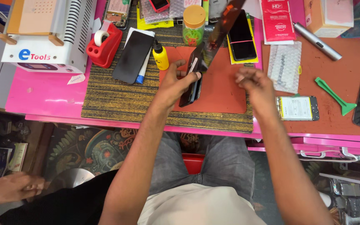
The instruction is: The person applies adhesive to the back of a smartphone, then uses a heat gun to warm the device. They separate the back cover from the main body, exposing the internal components, and continue to apply heat to the interior.
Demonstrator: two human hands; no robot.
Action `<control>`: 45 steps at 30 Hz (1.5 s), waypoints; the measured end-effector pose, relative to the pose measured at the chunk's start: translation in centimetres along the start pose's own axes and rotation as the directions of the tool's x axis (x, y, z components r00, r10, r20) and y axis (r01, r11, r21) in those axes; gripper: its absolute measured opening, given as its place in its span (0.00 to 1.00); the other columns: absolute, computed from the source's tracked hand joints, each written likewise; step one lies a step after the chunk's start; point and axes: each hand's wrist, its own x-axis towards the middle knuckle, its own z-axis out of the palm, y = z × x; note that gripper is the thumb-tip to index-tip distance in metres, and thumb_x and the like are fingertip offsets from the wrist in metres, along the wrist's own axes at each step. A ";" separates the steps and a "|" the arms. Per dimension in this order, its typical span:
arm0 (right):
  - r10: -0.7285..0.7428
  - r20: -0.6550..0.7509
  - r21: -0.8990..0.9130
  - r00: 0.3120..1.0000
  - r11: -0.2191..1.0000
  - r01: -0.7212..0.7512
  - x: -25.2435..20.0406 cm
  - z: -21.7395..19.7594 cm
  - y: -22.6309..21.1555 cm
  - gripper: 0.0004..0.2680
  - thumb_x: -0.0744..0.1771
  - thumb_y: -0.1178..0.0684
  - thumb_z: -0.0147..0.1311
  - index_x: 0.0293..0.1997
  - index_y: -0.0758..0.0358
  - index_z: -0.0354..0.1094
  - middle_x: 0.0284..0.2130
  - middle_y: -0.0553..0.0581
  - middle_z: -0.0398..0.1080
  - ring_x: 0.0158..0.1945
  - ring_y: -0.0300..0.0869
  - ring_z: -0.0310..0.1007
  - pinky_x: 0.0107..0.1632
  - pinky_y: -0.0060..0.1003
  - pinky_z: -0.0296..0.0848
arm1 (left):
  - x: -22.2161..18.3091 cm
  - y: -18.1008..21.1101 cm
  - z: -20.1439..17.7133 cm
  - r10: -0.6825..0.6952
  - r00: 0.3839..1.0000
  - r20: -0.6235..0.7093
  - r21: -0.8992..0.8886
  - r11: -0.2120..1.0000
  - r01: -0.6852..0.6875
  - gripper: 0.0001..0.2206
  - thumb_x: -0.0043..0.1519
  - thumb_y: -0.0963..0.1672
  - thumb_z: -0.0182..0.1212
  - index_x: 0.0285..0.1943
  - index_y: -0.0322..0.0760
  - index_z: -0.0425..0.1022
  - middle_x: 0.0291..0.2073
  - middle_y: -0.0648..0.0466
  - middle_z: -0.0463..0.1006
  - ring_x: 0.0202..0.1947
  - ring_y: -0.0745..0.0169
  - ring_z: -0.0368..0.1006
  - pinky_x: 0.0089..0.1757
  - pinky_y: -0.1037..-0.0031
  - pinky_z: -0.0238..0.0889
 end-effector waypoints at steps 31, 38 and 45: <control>-0.069 0.333 0.655 0.940 0.735 -0.177 -5.1 6.3 -0.8 0.24 0.62 0.68 0.58 0.66 0.62 0.58 0.61 0.58 0.65 0.66 0.46 0.66 0.68 0.45 0.71 | -1.5 0.1 1.1 0.216 0.976 0.042 0.327 0.920 -0.217 0.38 0.50 0.46 0.75 0.68 0.20 0.63 0.55 0.40 0.72 0.55 0.53 0.74 0.53 0.66 0.71; 0.047 -0.045 0.542 0.998 0.840 -0.015 -3.6 4.5 -1.9 0.11 0.67 0.64 0.62 0.55 0.67 0.71 0.49 0.54 0.75 0.53 0.40 0.75 0.59 0.36 0.74 | -2.6 -0.5 3.3 0.409 0.910 0.068 0.587 0.721 -0.368 0.50 0.43 0.46 0.78 0.73 0.24 0.50 0.57 0.33 0.64 0.59 0.40 0.67 0.58 0.59 0.64; 0.132 -0.163 0.487 0.978 0.873 -0.037 -2.5 4.9 -0.4 0.10 0.63 0.65 0.67 0.46 0.65 0.72 0.40 0.52 0.76 0.43 0.38 0.77 0.51 0.35 0.75 | -1.6 -2.2 2.9 0.127 0.969 0.213 -0.054 0.992 -0.118 0.29 0.60 0.48 0.70 0.66 0.29 0.66 0.51 0.50 0.77 0.52 0.63 0.75 0.52 0.70 0.71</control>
